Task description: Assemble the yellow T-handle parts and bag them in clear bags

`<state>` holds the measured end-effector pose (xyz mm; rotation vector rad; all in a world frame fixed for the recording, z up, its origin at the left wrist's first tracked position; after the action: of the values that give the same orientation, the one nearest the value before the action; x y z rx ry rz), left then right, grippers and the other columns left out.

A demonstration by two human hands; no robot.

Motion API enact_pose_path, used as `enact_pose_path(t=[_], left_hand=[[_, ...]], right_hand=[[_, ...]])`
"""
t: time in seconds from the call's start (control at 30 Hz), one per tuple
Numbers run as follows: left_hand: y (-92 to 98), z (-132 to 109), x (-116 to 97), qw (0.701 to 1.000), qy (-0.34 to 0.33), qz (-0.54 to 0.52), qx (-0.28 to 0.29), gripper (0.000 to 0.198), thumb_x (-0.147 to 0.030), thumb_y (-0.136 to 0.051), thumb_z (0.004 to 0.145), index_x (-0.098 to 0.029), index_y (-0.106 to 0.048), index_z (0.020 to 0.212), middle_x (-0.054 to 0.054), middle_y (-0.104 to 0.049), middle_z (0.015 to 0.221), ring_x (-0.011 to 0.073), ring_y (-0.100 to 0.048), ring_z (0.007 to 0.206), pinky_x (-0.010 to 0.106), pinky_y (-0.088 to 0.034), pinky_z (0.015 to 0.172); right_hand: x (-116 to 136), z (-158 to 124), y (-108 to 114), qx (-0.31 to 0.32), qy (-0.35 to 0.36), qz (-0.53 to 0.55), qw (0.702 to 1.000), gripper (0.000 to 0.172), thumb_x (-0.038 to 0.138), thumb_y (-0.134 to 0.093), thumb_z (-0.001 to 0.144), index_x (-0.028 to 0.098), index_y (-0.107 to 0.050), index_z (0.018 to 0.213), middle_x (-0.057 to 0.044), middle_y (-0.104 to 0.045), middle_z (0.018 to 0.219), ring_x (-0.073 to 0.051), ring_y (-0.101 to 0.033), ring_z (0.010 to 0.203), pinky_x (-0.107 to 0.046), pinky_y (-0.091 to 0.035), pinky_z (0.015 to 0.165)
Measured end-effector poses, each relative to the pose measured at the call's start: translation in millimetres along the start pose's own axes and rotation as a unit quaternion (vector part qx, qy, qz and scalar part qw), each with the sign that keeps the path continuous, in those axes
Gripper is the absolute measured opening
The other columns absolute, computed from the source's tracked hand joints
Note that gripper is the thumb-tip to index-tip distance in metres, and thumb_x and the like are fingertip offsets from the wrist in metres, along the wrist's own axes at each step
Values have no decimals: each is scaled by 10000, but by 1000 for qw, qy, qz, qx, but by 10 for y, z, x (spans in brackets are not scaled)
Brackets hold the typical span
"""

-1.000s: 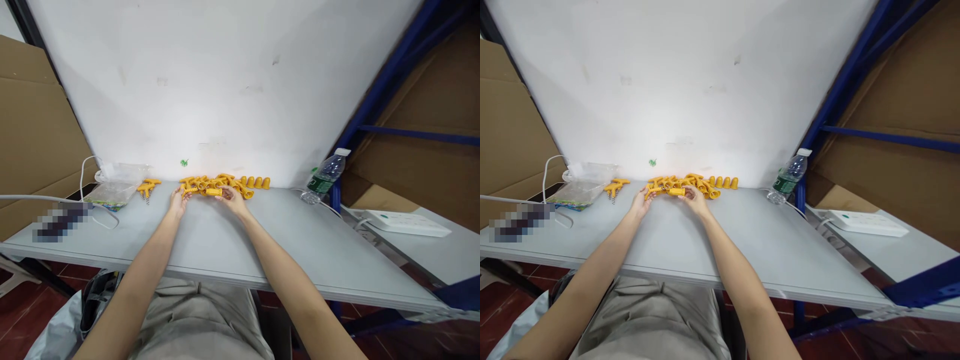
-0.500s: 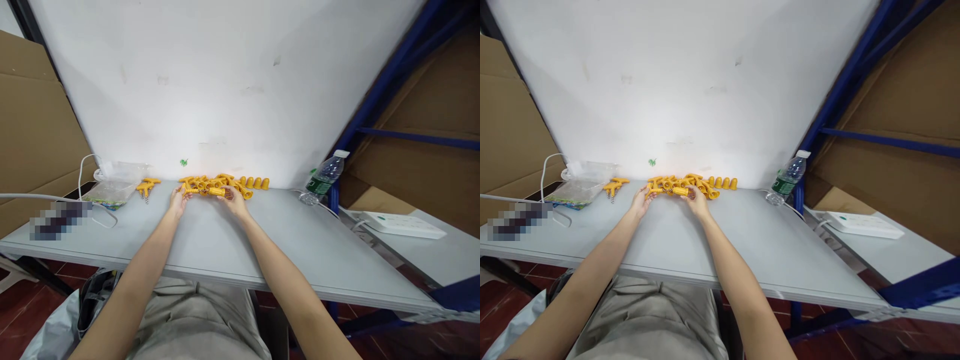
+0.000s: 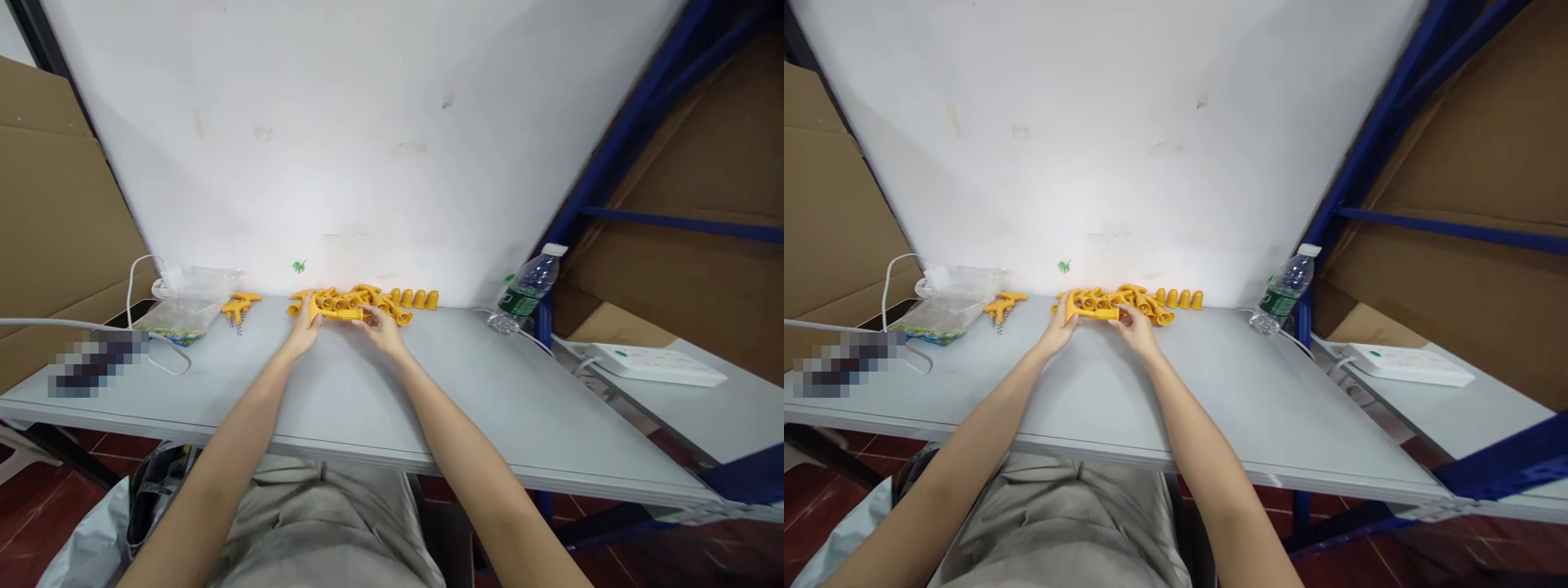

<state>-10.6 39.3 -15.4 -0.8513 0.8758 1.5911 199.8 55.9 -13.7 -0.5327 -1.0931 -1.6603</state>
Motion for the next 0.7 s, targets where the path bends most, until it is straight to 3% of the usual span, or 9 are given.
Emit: enact_pose_path(t=[0.1, 0.17, 0.33, 0.47, 0.6, 0.7], left_hand=[[3, -62, -58, 990, -62, 115, 59, 504, -283, -529, 896, -252, -420, 1387, 116, -491, 1424, 239, -501, 1288, 440, -388, 1096], [30, -87, -110, 977, -72, 187, 79, 475, -255, -487, 900, -237, -442, 1373, 116, -493, 1426, 256, -454, 1332, 464, -349, 1119], [96, -114, -223, 946, -47, 303, 101, 329, -243, -540, 854, -217, -553, 1182, 91, -658, 1160, 254, -631, 1053, 406, -478, 951], [96, -126, -266, 935, -17, 334, 117, 273, -248, -556, 837, -224, -561, 1108, 38, -681, 881, 220, -653, 779, 342, -506, 781], [86, -124, -292, 929, -33, 356, 99, 220, -200, -543, 816, -238, -567, 1030, 36, -678, 919, 208, -637, 747, 326, -494, 756], [69, -122, -300, 933, -59, 342, 97, 210, -185, -524, 822, -238, -558, 1023, 41, -674, 972, 200, -639, 777, 323, -496, 780]], right_hand=[[14, -12, 47, 10, -20, 39, 999, 554, 543, -698, 738, 171, -667, 1147, -141, -705, 1035, -262, -672, 824, -446, -540, 811], [31, -25, 58, 33, -29, 66, 997, 563, 561, -696, 736, 166, -668, 1137, -142, -706, 1015, -263, -683, 806, -443, -545, 803], [65, -27, 76, 49, -47, 103, 992, 573, 584, -728, 696, 182, -673, 1099, -124, -707, 987, -249, -686, 757, -450, -549, 799], [95, -11, 133, 41, -55, 121, 990, 619, 636, -756, 624, 193, -676, 1050, -108, -701, 979, -244, -679, 757, -439, -549, 786], [183, -40, 157, 44, -82, 100, 991, 560, 716, -693, 644, 188, -684, 830, -84, -687, 804, -208, -630, 624, -402, -536, 698], [261, -73, 131, 28, -120, 64, 990, 589, 778, -553, 726, 210, -573, 570, -34, -571, 540, -161, -524, 472, -359, -498, 595]])
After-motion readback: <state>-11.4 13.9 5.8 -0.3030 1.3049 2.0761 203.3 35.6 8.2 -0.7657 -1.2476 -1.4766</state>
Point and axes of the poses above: each hand's wrist, its own z-axis towards the middle knuckle, its own y-axis out of the back of the hand, x = y × z, the point moved 2 cm from there along z, towards the middle knuckle
